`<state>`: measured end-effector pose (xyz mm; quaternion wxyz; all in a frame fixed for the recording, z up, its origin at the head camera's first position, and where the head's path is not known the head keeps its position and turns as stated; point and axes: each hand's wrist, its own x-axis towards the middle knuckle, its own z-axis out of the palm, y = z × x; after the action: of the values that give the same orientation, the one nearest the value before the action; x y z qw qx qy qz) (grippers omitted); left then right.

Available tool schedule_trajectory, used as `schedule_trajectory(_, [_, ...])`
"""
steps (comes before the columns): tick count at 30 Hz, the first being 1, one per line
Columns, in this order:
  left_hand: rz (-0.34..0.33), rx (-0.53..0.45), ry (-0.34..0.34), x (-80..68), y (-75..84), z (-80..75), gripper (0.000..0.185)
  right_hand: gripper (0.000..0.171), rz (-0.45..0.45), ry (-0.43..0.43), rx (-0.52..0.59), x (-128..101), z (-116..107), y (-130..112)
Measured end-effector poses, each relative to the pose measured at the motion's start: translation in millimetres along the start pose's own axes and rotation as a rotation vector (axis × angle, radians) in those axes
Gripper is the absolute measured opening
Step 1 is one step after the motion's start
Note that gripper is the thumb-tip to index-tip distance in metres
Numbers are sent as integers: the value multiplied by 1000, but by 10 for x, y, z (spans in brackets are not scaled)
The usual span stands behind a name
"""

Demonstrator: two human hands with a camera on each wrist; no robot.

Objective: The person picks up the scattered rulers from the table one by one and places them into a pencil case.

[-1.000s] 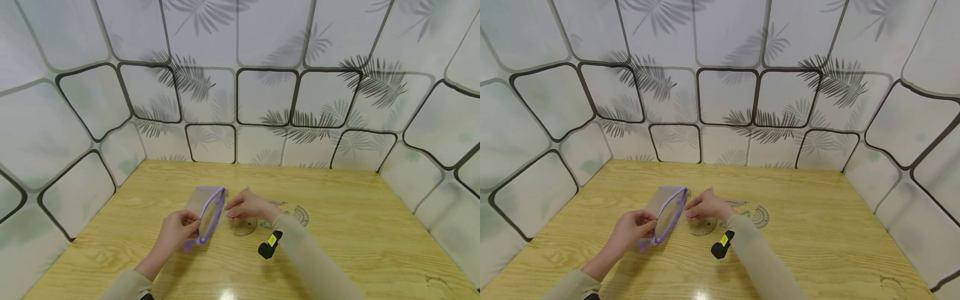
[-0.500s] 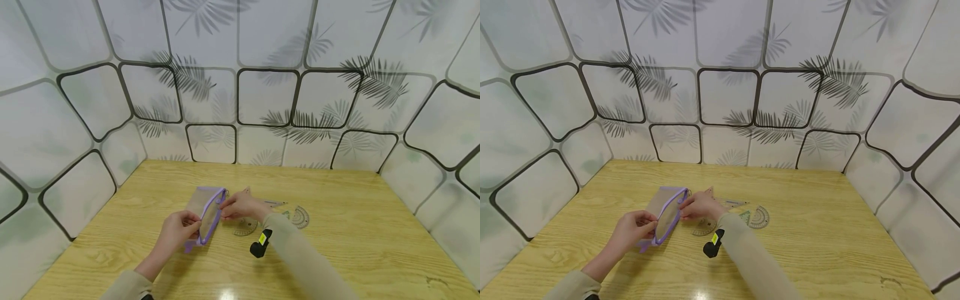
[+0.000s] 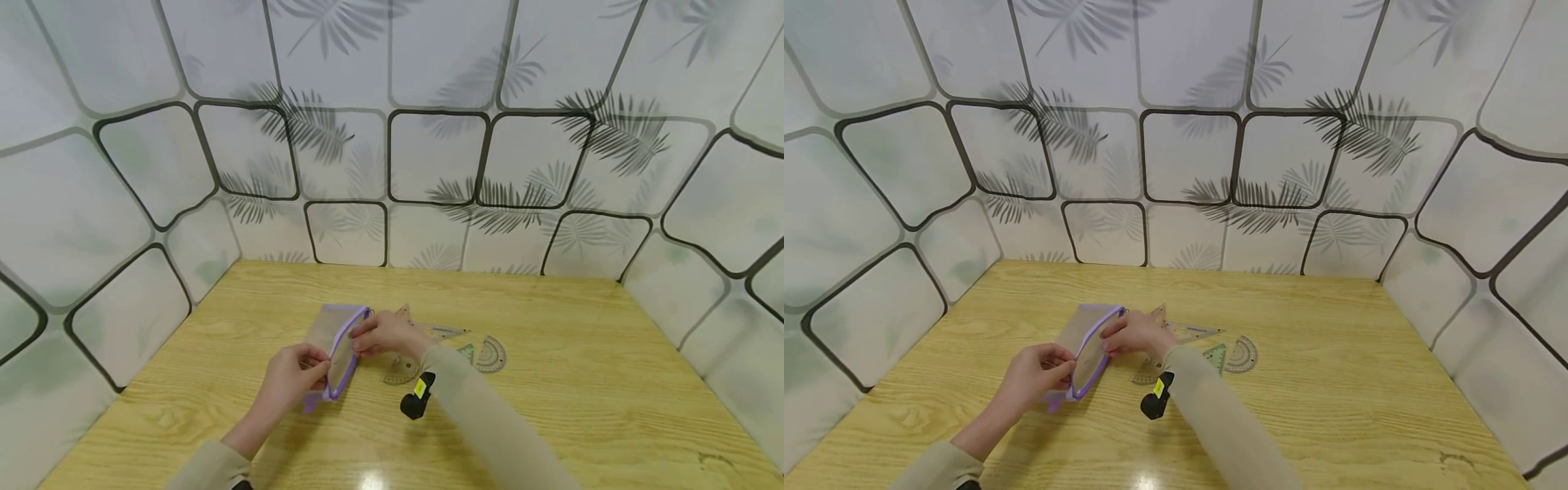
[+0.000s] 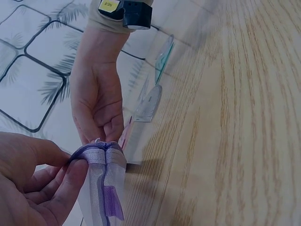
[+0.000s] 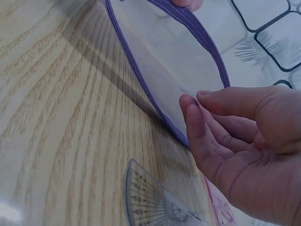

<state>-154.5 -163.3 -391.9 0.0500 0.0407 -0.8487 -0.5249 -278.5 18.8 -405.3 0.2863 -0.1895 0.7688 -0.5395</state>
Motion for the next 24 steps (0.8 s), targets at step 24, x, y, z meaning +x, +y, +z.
schedule_trajectory(24, [-21, -15, -26, -25, 52, -30, 9, 37, 19, 74, 17, -47, 76, -66])
